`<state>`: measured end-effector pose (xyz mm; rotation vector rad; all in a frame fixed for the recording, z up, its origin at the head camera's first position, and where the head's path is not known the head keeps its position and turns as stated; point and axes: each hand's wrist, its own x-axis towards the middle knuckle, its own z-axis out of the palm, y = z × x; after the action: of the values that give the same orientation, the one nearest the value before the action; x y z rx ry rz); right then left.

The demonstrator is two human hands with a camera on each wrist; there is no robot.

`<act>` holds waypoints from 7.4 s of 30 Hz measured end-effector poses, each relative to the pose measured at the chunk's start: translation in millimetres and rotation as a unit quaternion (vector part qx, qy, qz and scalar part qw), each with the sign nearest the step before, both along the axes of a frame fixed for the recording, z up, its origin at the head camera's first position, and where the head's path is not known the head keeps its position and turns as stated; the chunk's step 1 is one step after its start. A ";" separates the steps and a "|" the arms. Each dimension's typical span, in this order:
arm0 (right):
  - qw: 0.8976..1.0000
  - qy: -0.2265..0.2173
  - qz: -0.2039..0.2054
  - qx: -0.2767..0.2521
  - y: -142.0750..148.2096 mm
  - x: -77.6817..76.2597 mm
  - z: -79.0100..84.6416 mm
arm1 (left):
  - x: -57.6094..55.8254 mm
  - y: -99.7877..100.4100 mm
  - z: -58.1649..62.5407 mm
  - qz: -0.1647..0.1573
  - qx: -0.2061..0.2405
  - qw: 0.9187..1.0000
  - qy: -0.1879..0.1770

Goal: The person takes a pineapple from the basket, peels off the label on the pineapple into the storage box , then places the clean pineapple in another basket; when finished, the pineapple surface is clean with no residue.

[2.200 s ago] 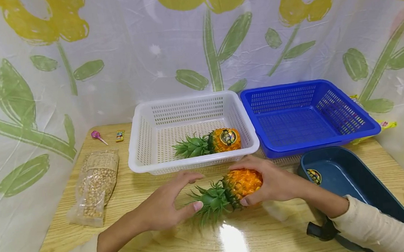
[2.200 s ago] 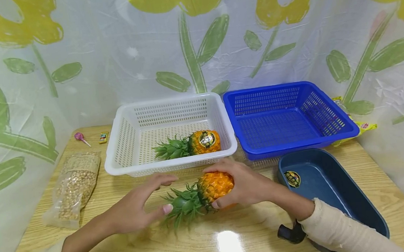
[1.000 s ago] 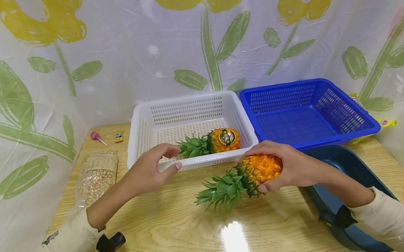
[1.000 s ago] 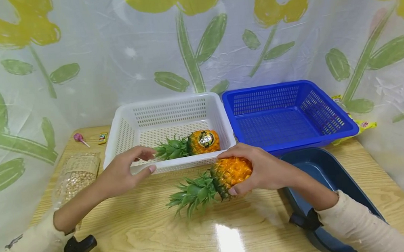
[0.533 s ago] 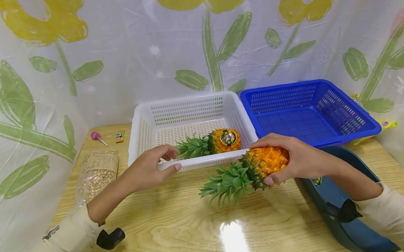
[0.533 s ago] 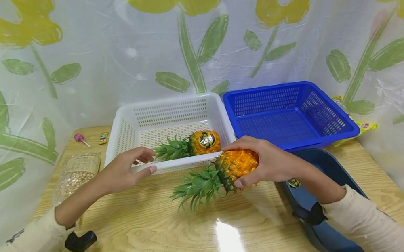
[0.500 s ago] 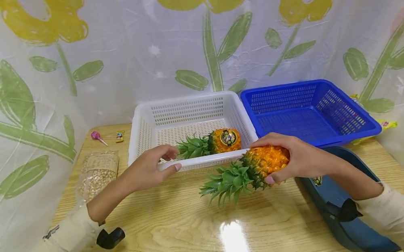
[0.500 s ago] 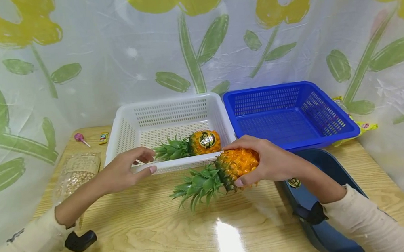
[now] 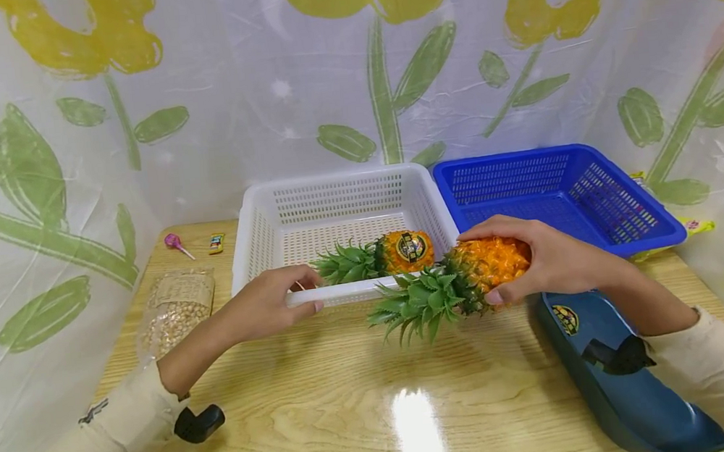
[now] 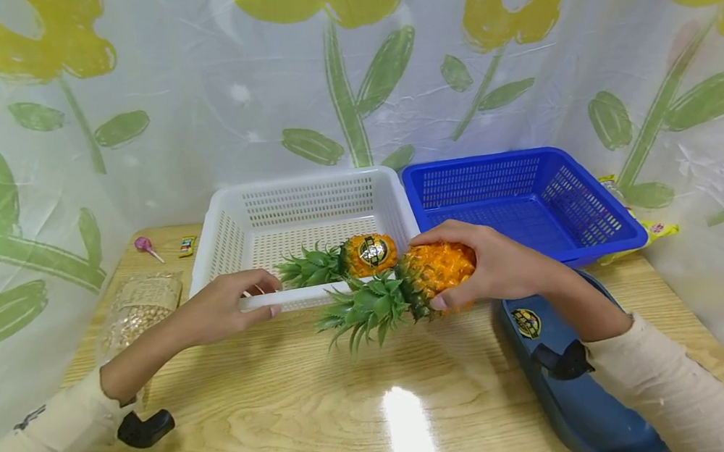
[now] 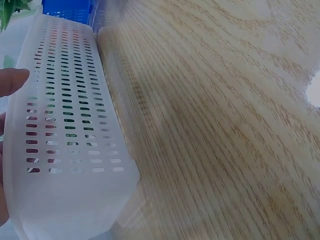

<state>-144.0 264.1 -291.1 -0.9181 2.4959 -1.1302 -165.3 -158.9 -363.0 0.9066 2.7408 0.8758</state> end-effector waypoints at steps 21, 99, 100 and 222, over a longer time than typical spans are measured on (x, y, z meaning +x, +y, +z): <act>0.999 -0.018 -0.027 0.011 20.1 -29.0 15.7 | -0.6 0.8 -2.1 -0.008 -0.006 1.000 0.016; 0.967 -0.078 -0.191 0.151 162.5 -141.6 1.2 | 2.4 -0.1 -3.3 0.014 -0.025 0.999 0.026; 0.967 -0.075 -0.189 0.154 162.1 -141.8 0.7 | 2.4 0.0 -3.2 0.014 -0.026 0.999 0.027; 0.961 0.006 -0.167 0.221 121.2 -145.8 15.1 | 7.8 -7.0 1.5 0.021 -0.012 1.000 0.008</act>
<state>-289.8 385.3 -276.0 -0.3915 2.8124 -0.5921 -157.5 -165.8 -361.5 0.8584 2.7885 0.8437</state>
